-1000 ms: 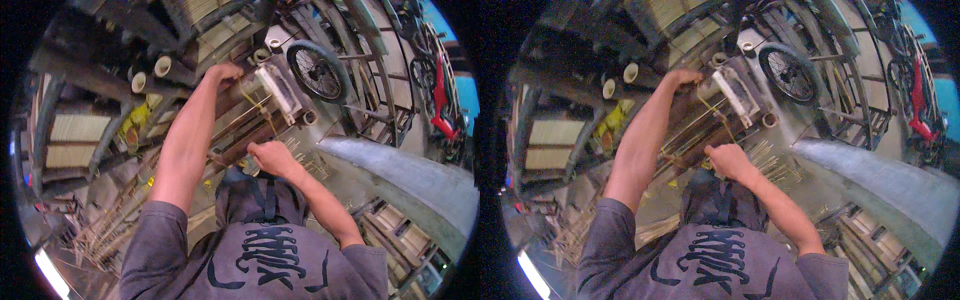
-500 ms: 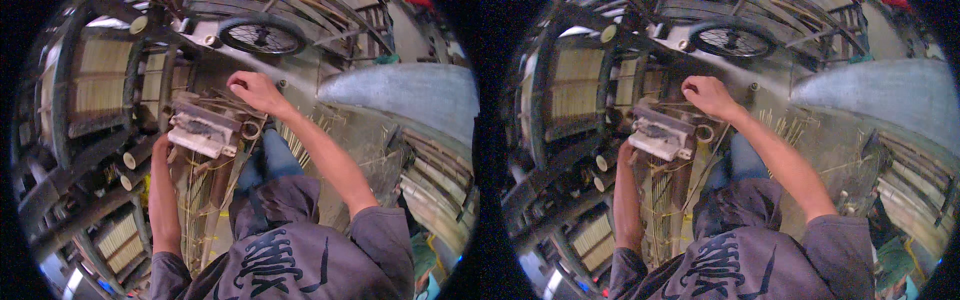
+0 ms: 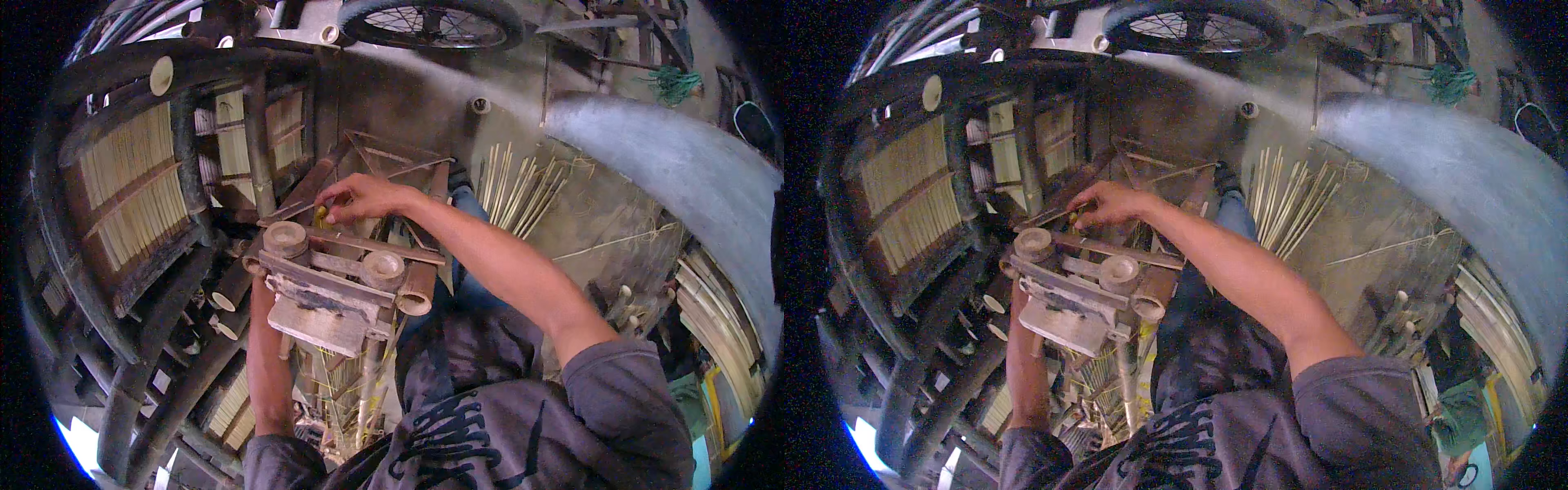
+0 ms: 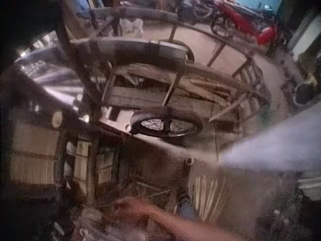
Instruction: The person repeatedly picks up bundles of thin bamboo sticks from the floor and ties them to a horizontal wooden rail using yellow string. The person loops the string around the sticks and the rail, then pulls it tight to secure the bundles in place.
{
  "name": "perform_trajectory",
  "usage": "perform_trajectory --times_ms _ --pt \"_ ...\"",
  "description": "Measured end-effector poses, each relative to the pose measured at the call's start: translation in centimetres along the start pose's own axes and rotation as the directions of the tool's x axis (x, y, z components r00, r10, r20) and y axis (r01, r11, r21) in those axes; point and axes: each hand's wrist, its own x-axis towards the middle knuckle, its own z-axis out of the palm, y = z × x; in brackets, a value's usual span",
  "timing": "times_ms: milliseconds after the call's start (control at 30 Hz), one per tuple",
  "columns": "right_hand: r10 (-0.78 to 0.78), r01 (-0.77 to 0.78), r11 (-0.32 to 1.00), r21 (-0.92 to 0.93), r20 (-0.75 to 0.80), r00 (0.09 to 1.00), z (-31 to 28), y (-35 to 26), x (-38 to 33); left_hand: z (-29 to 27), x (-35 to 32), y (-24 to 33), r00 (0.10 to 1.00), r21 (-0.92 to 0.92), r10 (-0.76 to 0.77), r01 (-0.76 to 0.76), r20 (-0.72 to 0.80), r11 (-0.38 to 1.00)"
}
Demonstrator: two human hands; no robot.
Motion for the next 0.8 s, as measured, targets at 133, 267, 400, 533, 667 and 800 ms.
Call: perform_trajectory --times_ms 133,267,400,533,667,800 --pt "0.116 -0.102 0.921 -0.376 0.015 0.993 -0.2 0.7 0.2 0.2 -0.6 0.2 1.0 -0.021 -0.005 0.005 -0.012 1.0" --pt "0.012 -0.143 0.889 -0.435 -0.29 0.957 -0.2 1.0 -2.5 0.4 -0.5 0.9 0.999 -0.045 0.044 -0.043 0.031 0.998" --pt "-0.118 -0.165 0.919 -0.358 -0.648 0.752 1.4 -8.3 -10.4 -2.5 -2.0 2.6 0.973 -0.355 0.231 -0.224 -0.021 0.908" --pt "-0.07 -0.125 0.879 -0.459 -0.385 0.92 8.5 -15.1 -19.6 -3.9 -12.3 7.0 0.878 -0.783 0.443 -0.402 -0.181 0.475" --pt "-0.049 -0.192 0.63 -0.753 -0.285 0.957 15.0 -9.4 -20.5 -0.6 -22.5 10.7 0.604 -0.688 0.797 -0.585 -0.015 0.43" --pt "0.084 -0.05 0.579 -0.814 -0.001 0.996 13.6 -4.1 -17.8 1.9 -25.2 10.3 0.522 -0.417 0.852 -0.785 -0.048 0.458"
